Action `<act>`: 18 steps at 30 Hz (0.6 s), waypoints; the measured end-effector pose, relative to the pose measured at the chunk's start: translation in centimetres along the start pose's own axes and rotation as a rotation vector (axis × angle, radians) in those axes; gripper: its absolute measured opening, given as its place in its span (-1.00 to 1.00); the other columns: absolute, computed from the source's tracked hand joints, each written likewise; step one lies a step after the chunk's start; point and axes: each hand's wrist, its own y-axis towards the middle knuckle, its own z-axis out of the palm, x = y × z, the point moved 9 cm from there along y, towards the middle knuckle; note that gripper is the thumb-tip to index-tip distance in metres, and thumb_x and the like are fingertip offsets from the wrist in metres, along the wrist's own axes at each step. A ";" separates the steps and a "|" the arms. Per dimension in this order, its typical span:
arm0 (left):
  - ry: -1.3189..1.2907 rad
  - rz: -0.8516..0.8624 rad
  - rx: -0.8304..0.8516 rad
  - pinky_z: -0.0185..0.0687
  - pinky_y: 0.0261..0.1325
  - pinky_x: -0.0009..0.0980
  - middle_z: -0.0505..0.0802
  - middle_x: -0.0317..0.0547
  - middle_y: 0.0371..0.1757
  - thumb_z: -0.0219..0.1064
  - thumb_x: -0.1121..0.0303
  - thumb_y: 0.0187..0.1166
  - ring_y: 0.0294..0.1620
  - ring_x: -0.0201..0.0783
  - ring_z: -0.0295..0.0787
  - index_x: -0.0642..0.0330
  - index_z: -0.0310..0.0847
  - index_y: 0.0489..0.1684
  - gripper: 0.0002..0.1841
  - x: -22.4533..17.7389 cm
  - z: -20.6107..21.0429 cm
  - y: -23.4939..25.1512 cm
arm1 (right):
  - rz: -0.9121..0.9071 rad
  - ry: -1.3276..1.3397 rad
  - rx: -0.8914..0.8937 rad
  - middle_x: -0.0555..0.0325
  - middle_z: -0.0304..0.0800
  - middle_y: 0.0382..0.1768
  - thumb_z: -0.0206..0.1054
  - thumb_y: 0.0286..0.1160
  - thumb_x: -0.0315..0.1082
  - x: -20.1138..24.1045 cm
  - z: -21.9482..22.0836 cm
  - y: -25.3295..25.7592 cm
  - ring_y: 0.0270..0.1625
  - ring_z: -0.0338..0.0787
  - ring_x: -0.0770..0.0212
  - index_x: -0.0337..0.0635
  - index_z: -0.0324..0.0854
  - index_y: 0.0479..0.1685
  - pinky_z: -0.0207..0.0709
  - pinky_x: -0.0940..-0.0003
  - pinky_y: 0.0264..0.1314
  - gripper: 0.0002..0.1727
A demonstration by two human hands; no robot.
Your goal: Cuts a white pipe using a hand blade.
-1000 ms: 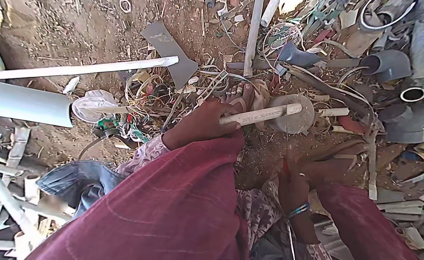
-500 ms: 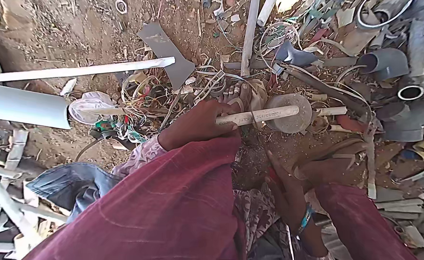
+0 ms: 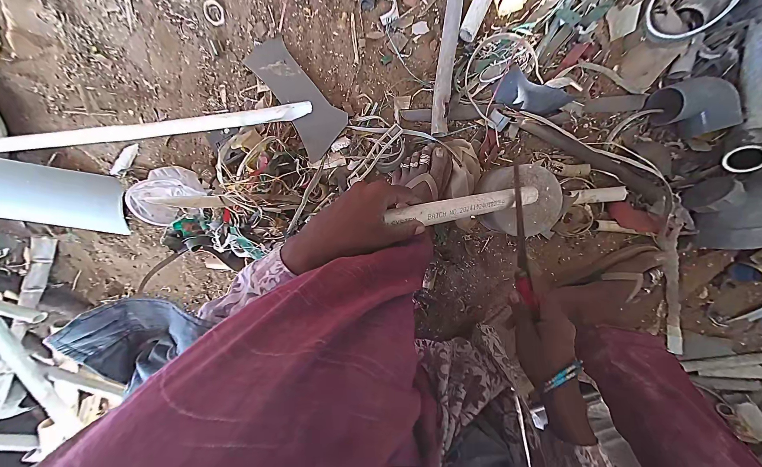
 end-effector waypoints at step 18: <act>-0.013 -0.043 0.018 0.64 -0.16 -0.14 0.88 -0.07 -0.22 0.39 0.16 0.57 -0.26 -0.22 0.80 0.17 0.80 0.11 -0.67 0.2 0.0 0.0 | -0.316 0.074 0.037 -0.17 0.81 -0.26 0.13 0.58 -0.30 5.5 2.8 -2.0 -0.54 0.69 0.13 -0.34 0.57 0.53 0.60 0.28 -0.50 -0.45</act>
